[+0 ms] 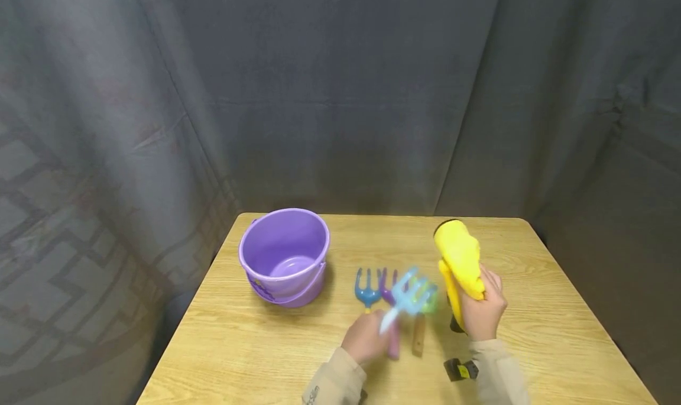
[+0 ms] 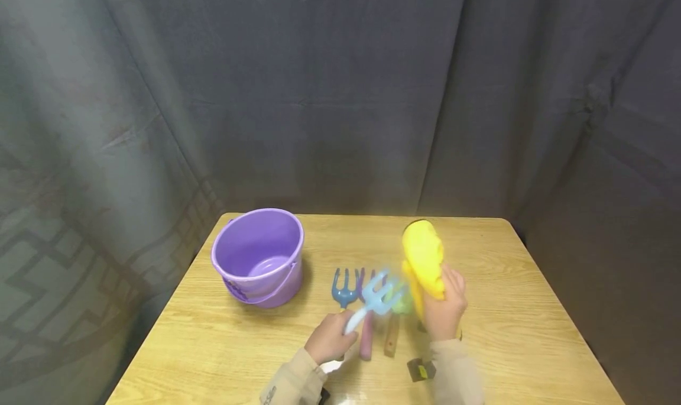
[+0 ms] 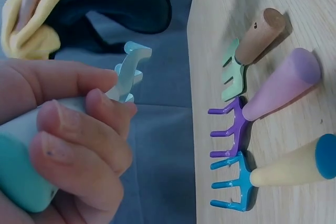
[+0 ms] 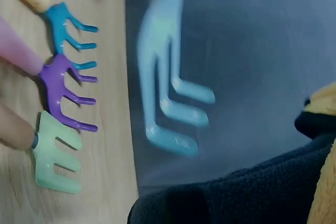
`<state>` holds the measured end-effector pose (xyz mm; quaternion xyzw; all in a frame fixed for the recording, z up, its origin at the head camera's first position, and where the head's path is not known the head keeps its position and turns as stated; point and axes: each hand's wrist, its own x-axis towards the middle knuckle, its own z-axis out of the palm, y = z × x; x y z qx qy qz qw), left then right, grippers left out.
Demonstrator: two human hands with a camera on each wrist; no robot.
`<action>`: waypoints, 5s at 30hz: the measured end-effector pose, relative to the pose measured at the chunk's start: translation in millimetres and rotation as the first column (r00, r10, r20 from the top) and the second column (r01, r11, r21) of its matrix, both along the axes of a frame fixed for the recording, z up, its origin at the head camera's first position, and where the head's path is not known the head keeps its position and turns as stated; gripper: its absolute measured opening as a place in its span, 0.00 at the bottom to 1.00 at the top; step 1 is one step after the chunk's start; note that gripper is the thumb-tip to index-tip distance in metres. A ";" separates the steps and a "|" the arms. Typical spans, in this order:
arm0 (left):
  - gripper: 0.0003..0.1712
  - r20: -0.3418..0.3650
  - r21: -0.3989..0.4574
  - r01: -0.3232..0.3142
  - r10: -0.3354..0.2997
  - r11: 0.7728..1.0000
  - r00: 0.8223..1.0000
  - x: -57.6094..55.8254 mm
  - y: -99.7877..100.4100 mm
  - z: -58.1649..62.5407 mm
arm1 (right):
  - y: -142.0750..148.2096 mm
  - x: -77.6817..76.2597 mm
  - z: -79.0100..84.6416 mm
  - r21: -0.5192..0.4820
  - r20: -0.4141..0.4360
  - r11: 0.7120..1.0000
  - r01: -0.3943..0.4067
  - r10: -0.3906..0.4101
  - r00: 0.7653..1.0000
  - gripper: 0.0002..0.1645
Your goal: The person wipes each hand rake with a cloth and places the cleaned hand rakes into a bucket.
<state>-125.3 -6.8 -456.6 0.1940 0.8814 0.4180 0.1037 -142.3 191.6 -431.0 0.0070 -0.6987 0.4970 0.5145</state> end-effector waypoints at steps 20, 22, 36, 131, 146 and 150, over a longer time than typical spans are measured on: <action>0.04 -0.093 0.054 -0.024 0.029 0.998 0.995 -1.0 11.2 2.9 | -36.1 -3.9 -33.9 0.606 0.271 0.739 -0.295 0.157 0.950 0.38; 0.05 -0.143 0.035 -0.034 0.038 0.999 0.989 -0.4 12.7 0.9 | -36.3 -4.7 -33.2 0.609 0.289 0.738 -0.291 0.136 0.948 0.39; 0.09 -0.330 -0.049 -0.023 0.005 0.999 0.944 5.7 16.6 1.5 | -28.3 -10.9 -33.1 0.649 0.361 0.709 -0.277 0.034 0.932 0.40; 0.04 -0.134 0.000 -0.008 0.008 1.000 0.991 11.3 -10.2 -2.1 | 35.6 -21.9 -8.6 -0.243 0.556 0.901 0.358 -0.173 0.813 0.24; 0.02 -0.144 0.022 -0.070 0.073 0.997 0.987 5.0 -8.9 -2.5 | -18.1 -2.6 -19.8 0.351 0.063 0.930 -0.108 0.091 0.994 0.16; 0.03 -0.159 0.050 -0.048 0.055 0.998 0.986 4.3 -7.9 0.1 | -29.0 -4.2 -29.0 0.476 0.057 0.863 -0.171 0.164 0.985 0.31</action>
